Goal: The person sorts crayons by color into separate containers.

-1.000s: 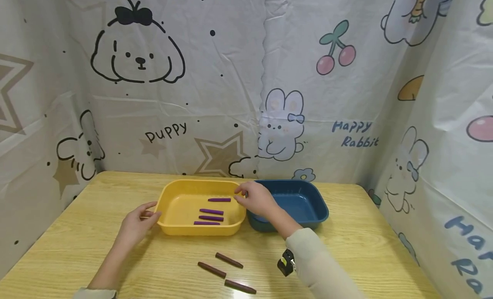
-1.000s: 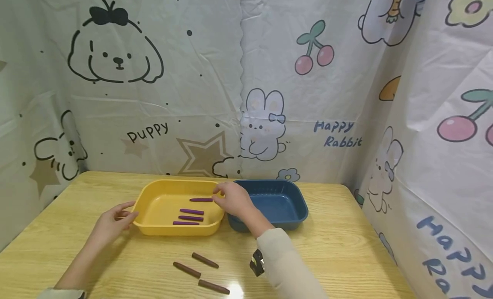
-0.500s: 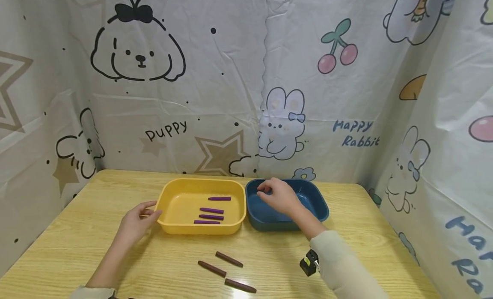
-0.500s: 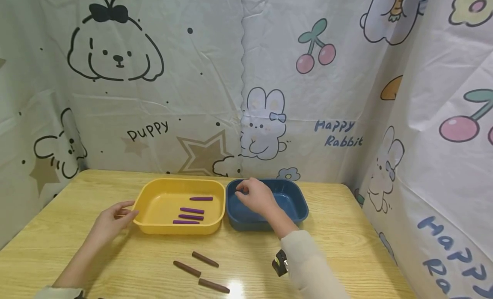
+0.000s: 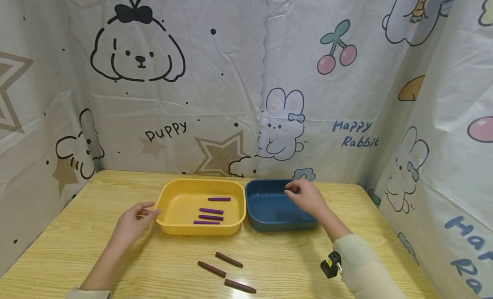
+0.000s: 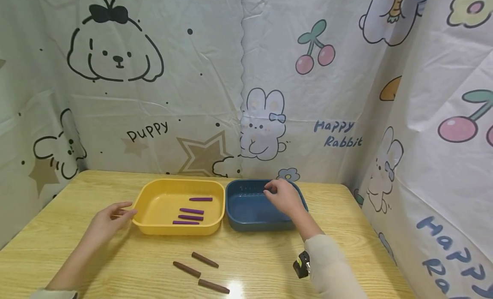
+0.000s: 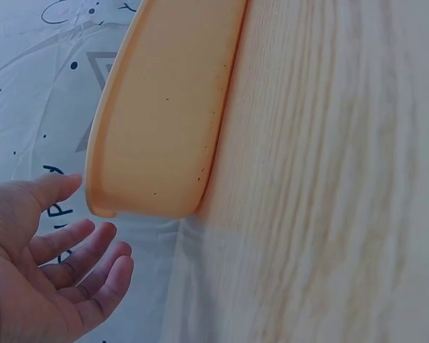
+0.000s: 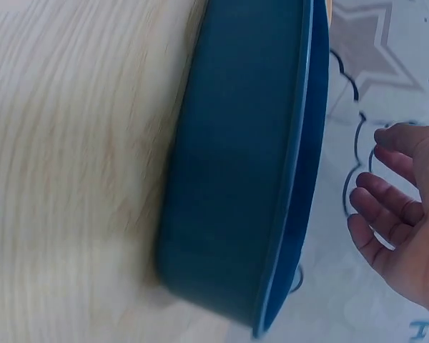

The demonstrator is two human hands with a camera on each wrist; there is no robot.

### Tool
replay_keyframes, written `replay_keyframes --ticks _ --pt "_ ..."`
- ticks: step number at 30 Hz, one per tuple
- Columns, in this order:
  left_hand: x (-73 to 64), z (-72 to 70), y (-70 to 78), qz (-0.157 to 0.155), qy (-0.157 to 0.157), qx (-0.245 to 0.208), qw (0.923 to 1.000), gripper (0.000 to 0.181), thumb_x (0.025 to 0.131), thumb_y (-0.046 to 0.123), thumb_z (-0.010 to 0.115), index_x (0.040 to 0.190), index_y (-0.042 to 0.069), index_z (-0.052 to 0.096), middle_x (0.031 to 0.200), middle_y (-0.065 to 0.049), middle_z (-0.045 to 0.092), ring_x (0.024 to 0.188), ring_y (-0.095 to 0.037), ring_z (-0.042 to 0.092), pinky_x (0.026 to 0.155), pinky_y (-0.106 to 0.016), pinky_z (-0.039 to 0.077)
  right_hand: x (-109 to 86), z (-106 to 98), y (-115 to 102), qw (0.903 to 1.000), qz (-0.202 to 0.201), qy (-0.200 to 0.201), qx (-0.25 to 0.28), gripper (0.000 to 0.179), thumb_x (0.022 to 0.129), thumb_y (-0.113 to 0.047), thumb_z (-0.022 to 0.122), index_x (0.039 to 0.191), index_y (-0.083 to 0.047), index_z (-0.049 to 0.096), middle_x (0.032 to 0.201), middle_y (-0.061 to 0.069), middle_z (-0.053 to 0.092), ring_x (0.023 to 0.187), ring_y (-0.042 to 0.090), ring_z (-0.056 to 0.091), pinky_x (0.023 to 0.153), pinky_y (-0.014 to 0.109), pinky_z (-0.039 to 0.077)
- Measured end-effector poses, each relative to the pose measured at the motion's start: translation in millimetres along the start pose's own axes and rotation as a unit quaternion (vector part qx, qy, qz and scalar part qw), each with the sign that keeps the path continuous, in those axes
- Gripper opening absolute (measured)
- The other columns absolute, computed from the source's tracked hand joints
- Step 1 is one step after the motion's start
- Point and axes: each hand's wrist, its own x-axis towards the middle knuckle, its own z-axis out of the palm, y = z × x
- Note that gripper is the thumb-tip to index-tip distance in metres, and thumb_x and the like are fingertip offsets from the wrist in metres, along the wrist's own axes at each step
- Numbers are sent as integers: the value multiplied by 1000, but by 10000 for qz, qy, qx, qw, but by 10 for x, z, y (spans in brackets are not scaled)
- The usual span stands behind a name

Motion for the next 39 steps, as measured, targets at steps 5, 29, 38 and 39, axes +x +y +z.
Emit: replay_keyframes --ticks 5,29,38,39 --pt "-26 -44 36 18 -7 134 9999 66 91 50 53 133 -1 47 115 -23 61 101 -33 59 74 -35 53 -59 -65 199 9996 222 120 -84 23 89 -22 63 106 -7 68 99 12 63 85 24 57 71 40 48" --pt "-248 -128 368 911 -276 666 9932 54 88 39 63 126 2 55 103 -10 64 89 -21 61 68 -29 51 -286 -135 735 9903 1357 162 247 43 90 -16 59 126 5 51 105 29 59 95 40 57 77 49 48" --pt "-321 2 576 1602 -620 680 9828 37 85 29 68 114 7 64 97 -4 65 86 -15 59 70 -25 51 -311 -53 773 9885 1486 65 292 48 89 -15 59 130 5 47 105 28 57 91 37 55 74 46 47" --pt "-327 20 599 1701 -687 675 9807 36 85 28 68 113 7 64 96 -4 65 85 -14 58 70 -24 51 -314 -43 779 9882 1500 70 290 48 89 -15 59 130 5 46 105 28 58 91 36 56 75 46 47"
